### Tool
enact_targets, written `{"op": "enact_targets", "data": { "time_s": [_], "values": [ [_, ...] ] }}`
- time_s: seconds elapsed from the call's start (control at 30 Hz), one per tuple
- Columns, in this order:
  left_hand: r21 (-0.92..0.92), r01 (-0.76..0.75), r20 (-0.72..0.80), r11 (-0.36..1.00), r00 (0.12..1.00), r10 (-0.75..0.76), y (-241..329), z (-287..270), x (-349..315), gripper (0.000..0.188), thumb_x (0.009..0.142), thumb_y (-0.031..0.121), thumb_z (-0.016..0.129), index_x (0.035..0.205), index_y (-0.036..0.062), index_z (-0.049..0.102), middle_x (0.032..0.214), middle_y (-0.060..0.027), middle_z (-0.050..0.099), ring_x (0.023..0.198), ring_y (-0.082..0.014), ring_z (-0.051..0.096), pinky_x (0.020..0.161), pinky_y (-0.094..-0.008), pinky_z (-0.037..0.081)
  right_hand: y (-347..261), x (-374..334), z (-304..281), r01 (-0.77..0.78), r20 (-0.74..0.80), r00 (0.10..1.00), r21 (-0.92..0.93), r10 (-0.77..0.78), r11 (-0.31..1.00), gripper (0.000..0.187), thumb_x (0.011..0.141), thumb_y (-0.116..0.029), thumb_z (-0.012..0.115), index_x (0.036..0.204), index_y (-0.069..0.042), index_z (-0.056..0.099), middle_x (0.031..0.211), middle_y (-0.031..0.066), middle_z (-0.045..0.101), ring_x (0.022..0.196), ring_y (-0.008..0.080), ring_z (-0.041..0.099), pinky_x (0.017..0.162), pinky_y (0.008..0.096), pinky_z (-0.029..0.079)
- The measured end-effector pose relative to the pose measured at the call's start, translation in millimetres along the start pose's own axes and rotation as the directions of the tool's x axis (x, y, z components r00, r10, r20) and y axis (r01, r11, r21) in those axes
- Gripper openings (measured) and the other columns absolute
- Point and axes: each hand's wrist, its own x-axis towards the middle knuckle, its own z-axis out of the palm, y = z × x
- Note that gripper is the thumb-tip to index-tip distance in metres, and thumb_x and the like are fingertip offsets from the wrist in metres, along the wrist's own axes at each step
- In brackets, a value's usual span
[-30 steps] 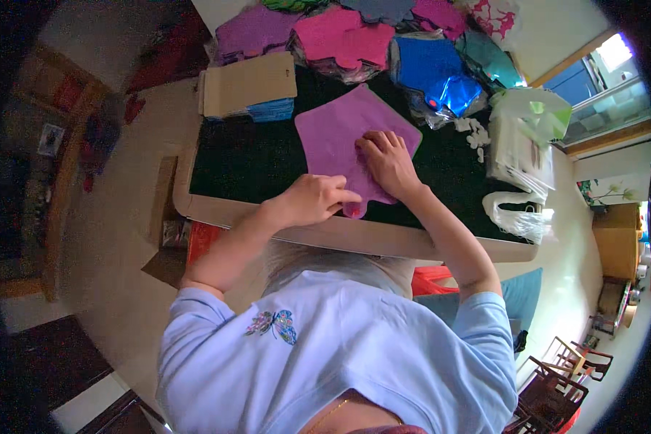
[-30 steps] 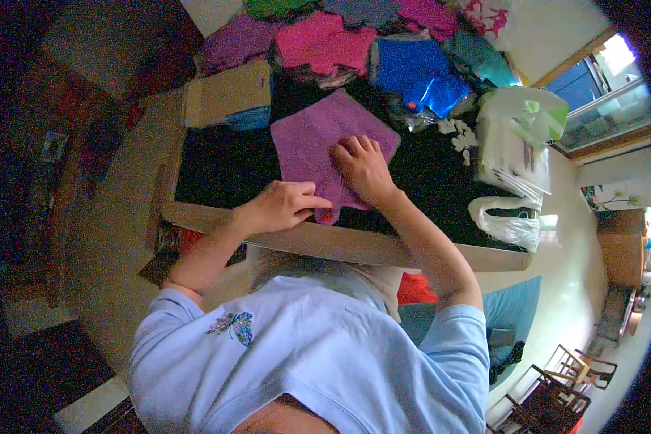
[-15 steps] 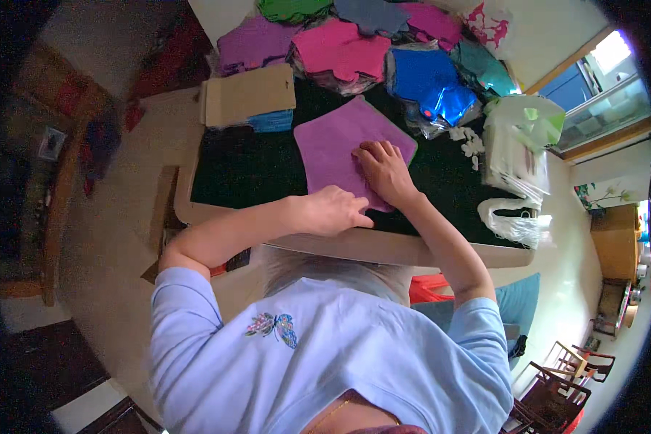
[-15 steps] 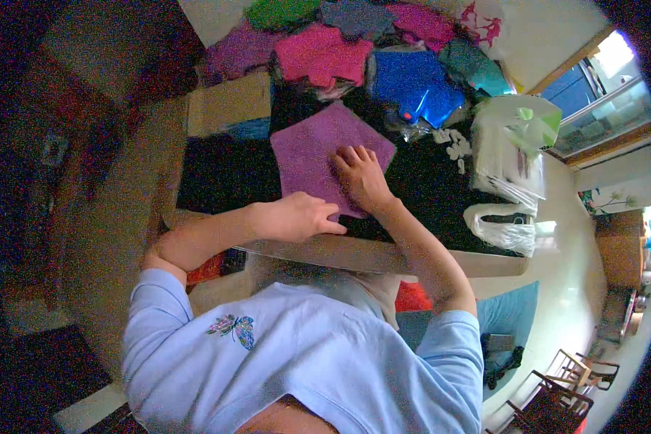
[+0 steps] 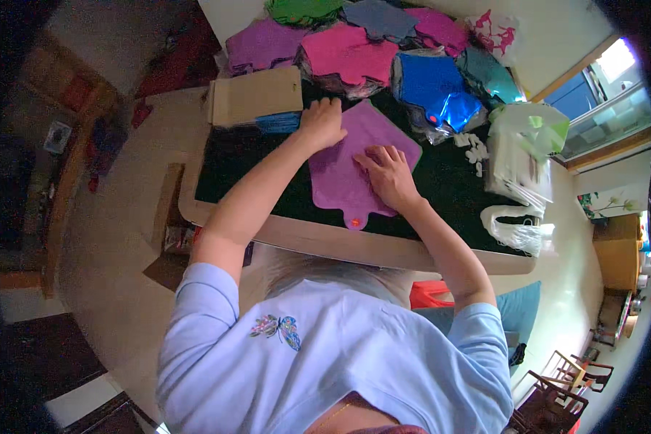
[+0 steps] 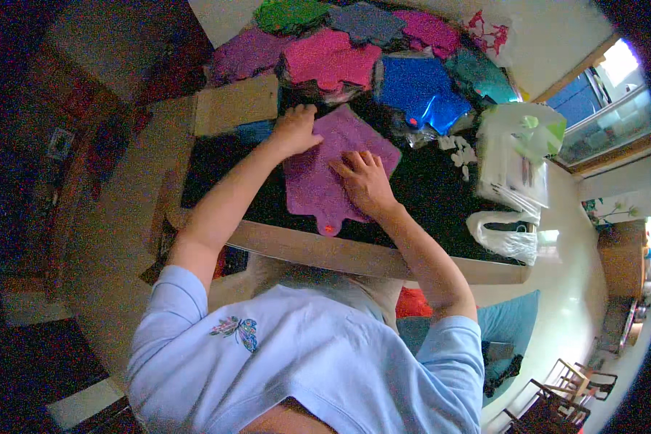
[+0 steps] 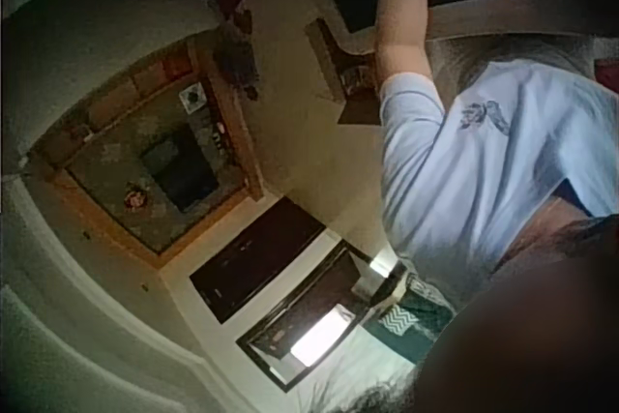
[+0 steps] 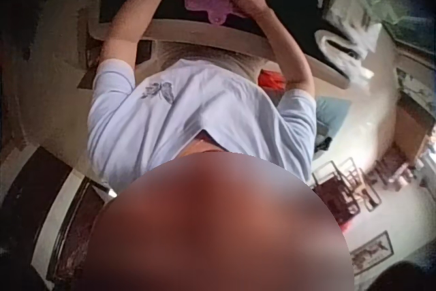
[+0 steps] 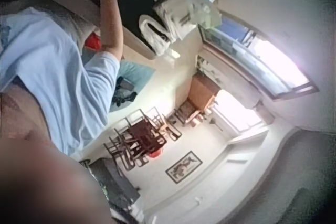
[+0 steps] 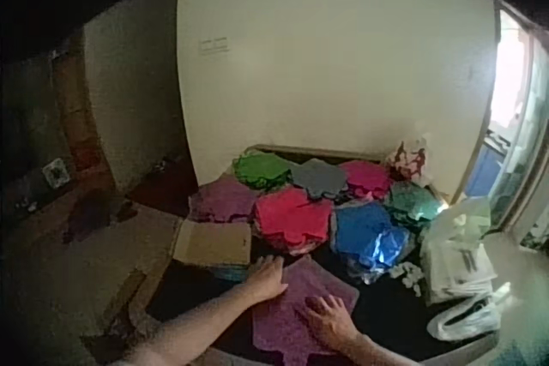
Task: Folding colorful cloth items and placing them into cardboard and plastic packaging.
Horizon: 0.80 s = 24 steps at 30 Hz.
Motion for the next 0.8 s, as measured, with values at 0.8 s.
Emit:
{"op": "enact_targets", "data": {
  "time_s": [0.8],
  "values": [
    [-0.032, 0.327, -0.225, 0.944, 0.918, -0.326, 12.7, 13.1, -54.5, 0.036, 0.08, 0.028, 0.056, 0.1, -0.0007, 0.058, 0.076, -0.0206, 0.064, 0.07, -0.0335, 0.064, 0.059, -0.0442, 0.051, 4.1, -4.9, 5.2, -0.007, 0.001, 1.0, -0.02, 0.007, 1.0, 0.037, 0.074, -0.01, 0.052, 0.108, -0.019, 0.061, 0.104, 0.0062, 0.053, 0.097, 0.024, 0.049, 0.081, 0.0366, 0.039]
  ]
}}
